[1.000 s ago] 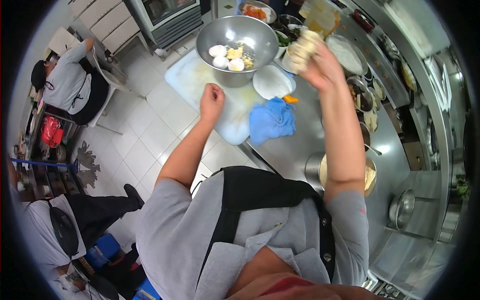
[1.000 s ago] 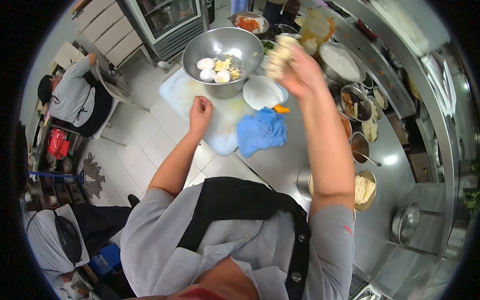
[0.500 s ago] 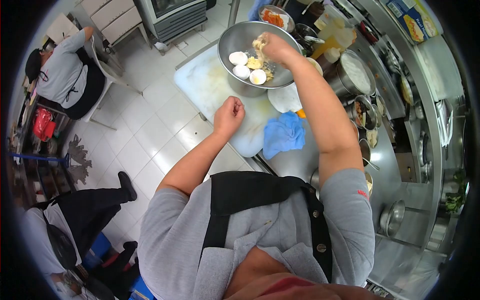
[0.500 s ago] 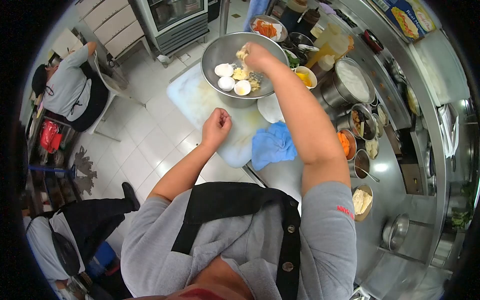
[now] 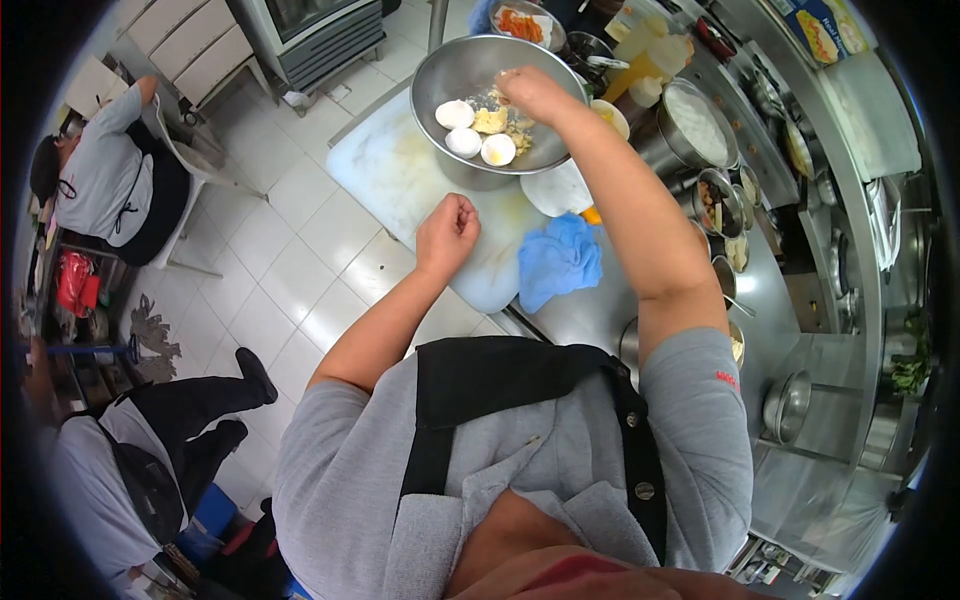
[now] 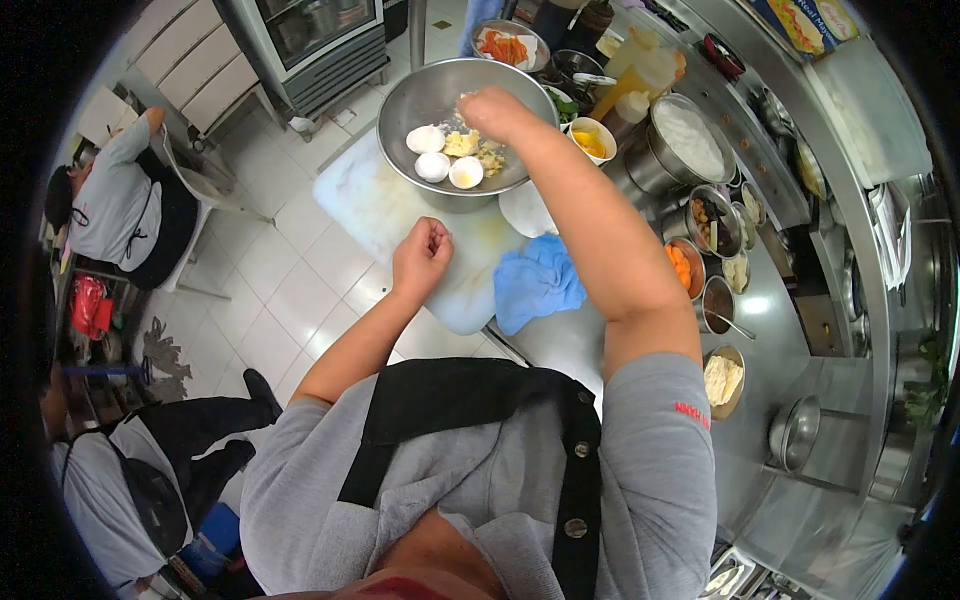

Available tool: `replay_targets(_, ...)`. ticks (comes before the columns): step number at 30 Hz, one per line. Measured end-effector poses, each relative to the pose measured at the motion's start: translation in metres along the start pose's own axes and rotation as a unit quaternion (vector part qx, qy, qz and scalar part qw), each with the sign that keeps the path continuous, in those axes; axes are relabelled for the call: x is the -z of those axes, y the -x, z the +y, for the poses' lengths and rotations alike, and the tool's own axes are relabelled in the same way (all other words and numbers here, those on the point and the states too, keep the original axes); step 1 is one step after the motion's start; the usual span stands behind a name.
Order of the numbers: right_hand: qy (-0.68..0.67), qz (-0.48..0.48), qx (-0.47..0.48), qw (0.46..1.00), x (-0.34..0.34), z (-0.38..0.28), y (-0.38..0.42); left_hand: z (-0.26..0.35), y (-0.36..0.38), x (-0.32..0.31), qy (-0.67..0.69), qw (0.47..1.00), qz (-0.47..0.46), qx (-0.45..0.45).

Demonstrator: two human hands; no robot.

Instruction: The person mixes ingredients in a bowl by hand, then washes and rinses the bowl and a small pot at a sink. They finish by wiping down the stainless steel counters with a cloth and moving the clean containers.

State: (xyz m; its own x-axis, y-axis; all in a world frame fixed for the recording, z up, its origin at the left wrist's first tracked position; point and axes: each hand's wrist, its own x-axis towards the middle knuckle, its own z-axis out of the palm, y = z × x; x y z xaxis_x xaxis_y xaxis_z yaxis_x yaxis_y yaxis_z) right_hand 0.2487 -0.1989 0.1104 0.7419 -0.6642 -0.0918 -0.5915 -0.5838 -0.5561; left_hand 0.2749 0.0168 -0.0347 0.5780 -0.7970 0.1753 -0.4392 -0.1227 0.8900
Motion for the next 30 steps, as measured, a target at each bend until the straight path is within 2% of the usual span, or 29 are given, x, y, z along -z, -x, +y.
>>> replay_targets(3, 0.017, -0.041, 0.012, 0.999, 0.01, -0.008, 0.007, 0.0, -0.001, 0.0, -0.006, 1.0, -0.001, 0.0)
replay_targets(6, 0.114, -0.018, 0.051, 0.992, 0.005, 0.003, -0.001, 0.003, 0.0, 0.001, -0.002, 1.0, 0.003, 0.009)
replay_targets(12, 0.122, 0.12, 0.104, 0.98, 0.011, -0.006, 0.017, 0.004, 0.0, 0.0, -0.003, 1.0, -0.003, 0.01)
replay_targets(13, 0.061, 0.133, 0.074, 0.986, 0.01, -0.012, 0.021, 0.003, 0.0, -0.001, -0.011, 1.0, -0.004, 0.005)
replay_targets(16, 0.047, 0.079, 0.002, 0.996, 0.002, -0.008, 0.017, 0.004, 0.0, -0.002, -0.024, 1.0, -0.012, 0.006)
replay_targets(17, 0.077, 0.071, 0.021, 0.994, -0.004, 0.002, 0.012, 0.005, 0.001, -0.002, -0.027, 0.999, -0.015, 0.01)
replay_targets(20, -0.014, -0.004, -0.001, 1.0, -0.007, 0.0, 0.016, 0.007, 0.001, -0.002, -0.039, 0.999, -0.018, 0.012)
replay_targets(23, 0.041, -0.047, 0.029, 0.998, -0.004, 0.005, 0.018, 0.007, 0.001, -0.003, -0.042, 0.999, -0.02, 0.013)
replay_targets(26, -0.009, -0.045, 0.033, 0.998, -0.004, 0.016, 0.017, 0.007, 0.002, -0.005, -0.052, 0.999, -0.013, 0.006)
replay_targets(30, 0.049, 0.025, 0.012, 0.998, -0.007, 0.023, 0.013, 0.005, 0.003, -0.006, -0.052, 0.999, -0.007, 0.002)
